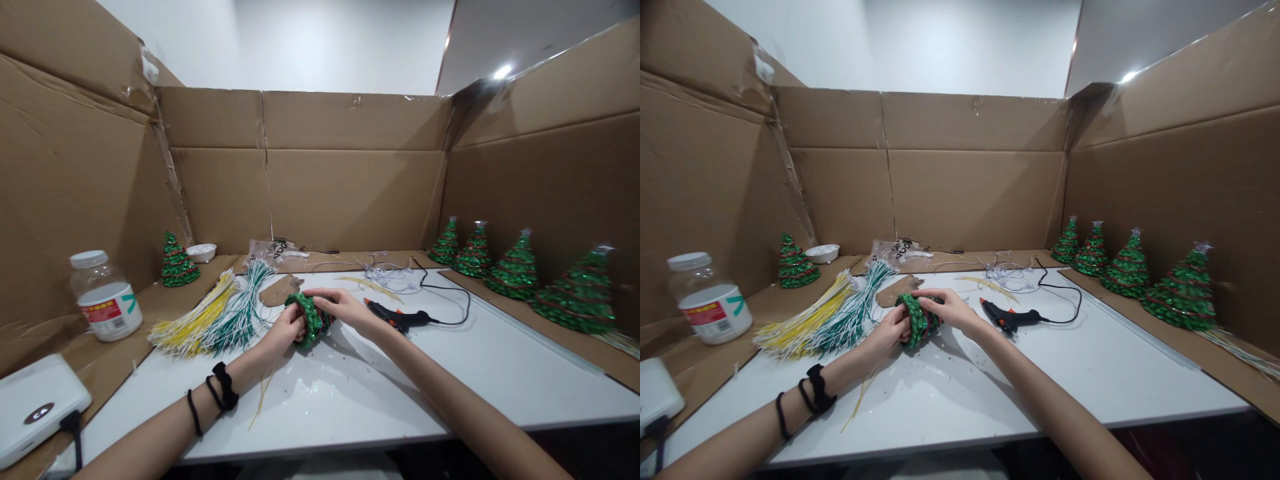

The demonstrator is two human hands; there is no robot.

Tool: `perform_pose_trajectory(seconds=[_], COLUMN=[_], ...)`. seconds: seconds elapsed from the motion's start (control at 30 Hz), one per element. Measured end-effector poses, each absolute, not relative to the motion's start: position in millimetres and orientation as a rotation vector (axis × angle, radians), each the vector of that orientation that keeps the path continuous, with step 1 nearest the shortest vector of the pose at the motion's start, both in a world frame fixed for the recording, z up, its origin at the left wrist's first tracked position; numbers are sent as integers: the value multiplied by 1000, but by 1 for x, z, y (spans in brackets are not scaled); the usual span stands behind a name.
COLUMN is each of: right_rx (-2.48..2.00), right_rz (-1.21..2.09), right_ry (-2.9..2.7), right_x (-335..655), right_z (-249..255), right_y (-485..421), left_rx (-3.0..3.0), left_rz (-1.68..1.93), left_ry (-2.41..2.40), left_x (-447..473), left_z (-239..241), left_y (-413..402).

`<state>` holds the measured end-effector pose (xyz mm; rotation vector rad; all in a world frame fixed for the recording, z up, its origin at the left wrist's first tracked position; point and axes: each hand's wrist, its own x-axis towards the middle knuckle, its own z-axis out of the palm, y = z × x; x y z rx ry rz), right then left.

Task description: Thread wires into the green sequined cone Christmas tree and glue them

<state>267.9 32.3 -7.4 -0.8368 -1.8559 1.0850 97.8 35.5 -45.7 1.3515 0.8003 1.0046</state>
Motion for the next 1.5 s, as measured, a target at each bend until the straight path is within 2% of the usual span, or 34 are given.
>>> perform_pose_trajectory(seconds=[0.67, 0.87, 1.07, 1.33, 1.5], right_rx=[-856, -841, -852, -895, -860], right_rz=[1066, 909, 904, 501, 538], right_ry=[-1866, -1972, -1996, -2148, -2125], right_x=[271, 271, 271, 274, 269], right_z=[-7, -4, -2, -2, -4], right_y=[31, 31, 30, 31, 31], left_rx=[1332, 1340, 1283, 1324, 1293], left_rz=[916, 914, 921, 835, 822], left_ry=[755, 739, 753, 726, 695], left_x=[97, 96, 94, 79, 78], left_z=[-43, -47, -43, -32, -30], left_y=[36, 40, 38, 40, 42])
